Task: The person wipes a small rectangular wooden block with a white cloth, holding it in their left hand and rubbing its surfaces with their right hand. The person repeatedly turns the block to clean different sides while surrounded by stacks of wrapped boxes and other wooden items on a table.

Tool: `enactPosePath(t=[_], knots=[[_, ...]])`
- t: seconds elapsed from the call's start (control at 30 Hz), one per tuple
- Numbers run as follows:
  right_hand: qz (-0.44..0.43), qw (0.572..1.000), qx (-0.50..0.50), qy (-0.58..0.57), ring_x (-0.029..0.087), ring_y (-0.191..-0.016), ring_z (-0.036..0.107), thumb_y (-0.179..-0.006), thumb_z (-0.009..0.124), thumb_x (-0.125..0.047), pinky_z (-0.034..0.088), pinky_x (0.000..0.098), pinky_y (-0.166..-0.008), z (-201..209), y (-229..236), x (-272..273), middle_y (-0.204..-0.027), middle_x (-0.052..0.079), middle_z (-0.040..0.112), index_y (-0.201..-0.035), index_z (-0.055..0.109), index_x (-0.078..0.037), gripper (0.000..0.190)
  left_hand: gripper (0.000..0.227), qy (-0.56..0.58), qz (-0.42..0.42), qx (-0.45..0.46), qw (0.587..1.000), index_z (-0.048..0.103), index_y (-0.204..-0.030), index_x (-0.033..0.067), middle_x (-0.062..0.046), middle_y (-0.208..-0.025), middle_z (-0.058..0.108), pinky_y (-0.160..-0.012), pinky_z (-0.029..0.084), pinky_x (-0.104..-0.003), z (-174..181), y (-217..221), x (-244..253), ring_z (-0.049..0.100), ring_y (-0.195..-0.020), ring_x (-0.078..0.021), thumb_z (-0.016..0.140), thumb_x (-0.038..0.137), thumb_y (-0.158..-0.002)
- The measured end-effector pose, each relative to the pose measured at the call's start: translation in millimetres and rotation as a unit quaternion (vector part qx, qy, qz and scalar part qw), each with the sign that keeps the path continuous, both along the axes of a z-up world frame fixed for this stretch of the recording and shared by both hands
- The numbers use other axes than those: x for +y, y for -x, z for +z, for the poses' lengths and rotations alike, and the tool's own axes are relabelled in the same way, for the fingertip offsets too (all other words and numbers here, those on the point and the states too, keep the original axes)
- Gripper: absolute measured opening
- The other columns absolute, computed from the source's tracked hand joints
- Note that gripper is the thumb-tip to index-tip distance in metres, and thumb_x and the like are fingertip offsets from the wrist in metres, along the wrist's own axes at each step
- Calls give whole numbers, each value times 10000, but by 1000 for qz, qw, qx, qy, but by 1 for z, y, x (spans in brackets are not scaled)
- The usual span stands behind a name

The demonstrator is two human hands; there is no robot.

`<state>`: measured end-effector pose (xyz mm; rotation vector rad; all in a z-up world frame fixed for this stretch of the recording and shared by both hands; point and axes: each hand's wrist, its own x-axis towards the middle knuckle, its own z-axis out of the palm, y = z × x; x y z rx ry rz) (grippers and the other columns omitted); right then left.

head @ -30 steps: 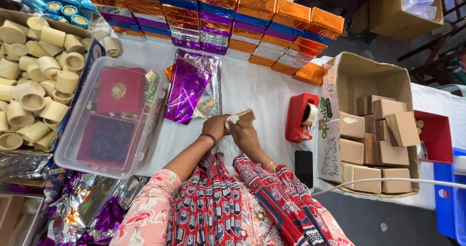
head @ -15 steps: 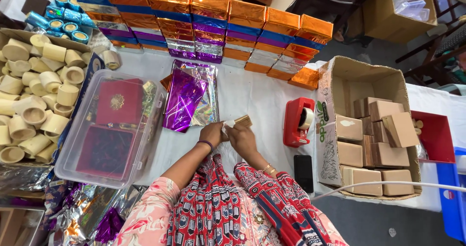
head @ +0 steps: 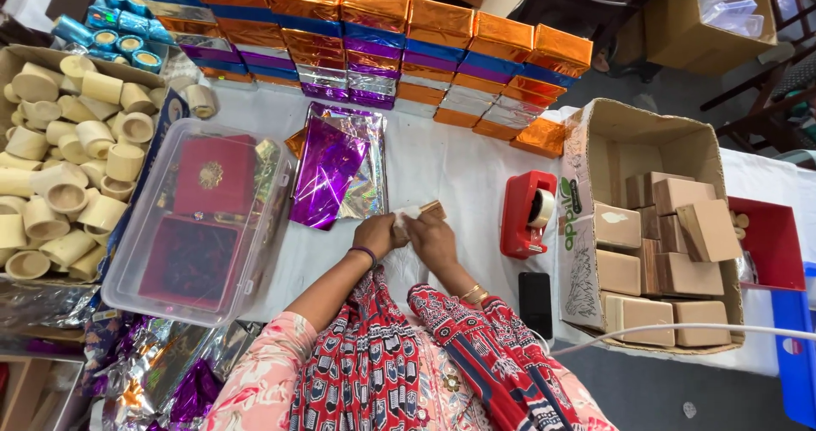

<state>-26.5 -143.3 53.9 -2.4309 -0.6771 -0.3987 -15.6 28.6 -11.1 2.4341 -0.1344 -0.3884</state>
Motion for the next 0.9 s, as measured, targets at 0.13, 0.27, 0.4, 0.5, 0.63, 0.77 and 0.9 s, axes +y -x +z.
enactPosePath(t=[0.13,0.27,0.4,0.5,0.63,0.77,0.9], knots=[[-91,995,32,0,316,-658,650,-938,683,-204,515,445,-592,2,-20,-23,-796,91,650,-1106,789,-167,202,591,64,14,-8,998,687,-1251,164,-135,-1045,752,-846,552,-454,32,4,0,714,-981,-335,859,369,-724],[-101,995,4,19,342,-652,637,-924,685,-197,501,459,-569,-12,-15,-17,-890,134,670,-1097,789,-165,205,571,60,9,-3,998,695,-1241,166,-128,-1061,757,-857,553,-448,26,3,0,715,-996,-327,858,367,-731],[8,1000,3,11,320,-688,662,-911,658,-163,520,456,-620,-14,11,3,-796,99,629,-1167,766,-151,278,543,-15,-11,-4,1000,704,-1161,105,-142,-1064,754,-872,557,-447,-5,-3,-1,708,-1028,-331,882,415,-753],[-42,999,0,22,351,-612,627,-919,682,-166,495,474,-563,-28,-10,-21,-864,120,685,-1105,794,-175,218,598,41,8,-11,999,680,-1243,148,-139,-1051,749,-840,555,-454,25,1,-1,711,-983,-339,870,376,-724],[-144,989,24,-27,343,-655,642,-947,685,-171,506,465,-600,-11,-24,-34,-808,116,648,-1113,789,-173,196,579,46,13,10,999,700,-1238,167,-134,-1031,758,-842,557,-453,36,3,-2,720,-971,-335,854,381,-723],[-78,997,-16,11,337,-704,650,-951,678,-159,511,457,-624,-23,-9,-9,-828,109,644,-1107,774,-158,183,516,7,1,-6,1000,720,-1142,126,-141,-1028,758,-852,562,-453,8,-2,-3,718,-983,-338,857,432,-750],[2,1000,31,-6,312,-713,648,-923,671,-152,516,445,-646,-13,2,-2,-807,93,638,-1154,769,-154,251,499,-19,1,2,1000,729,-1040,75,-146,-1013,755,-866,565,-446,-8,-2,-3,718,-988,-334,870,438,-727]])
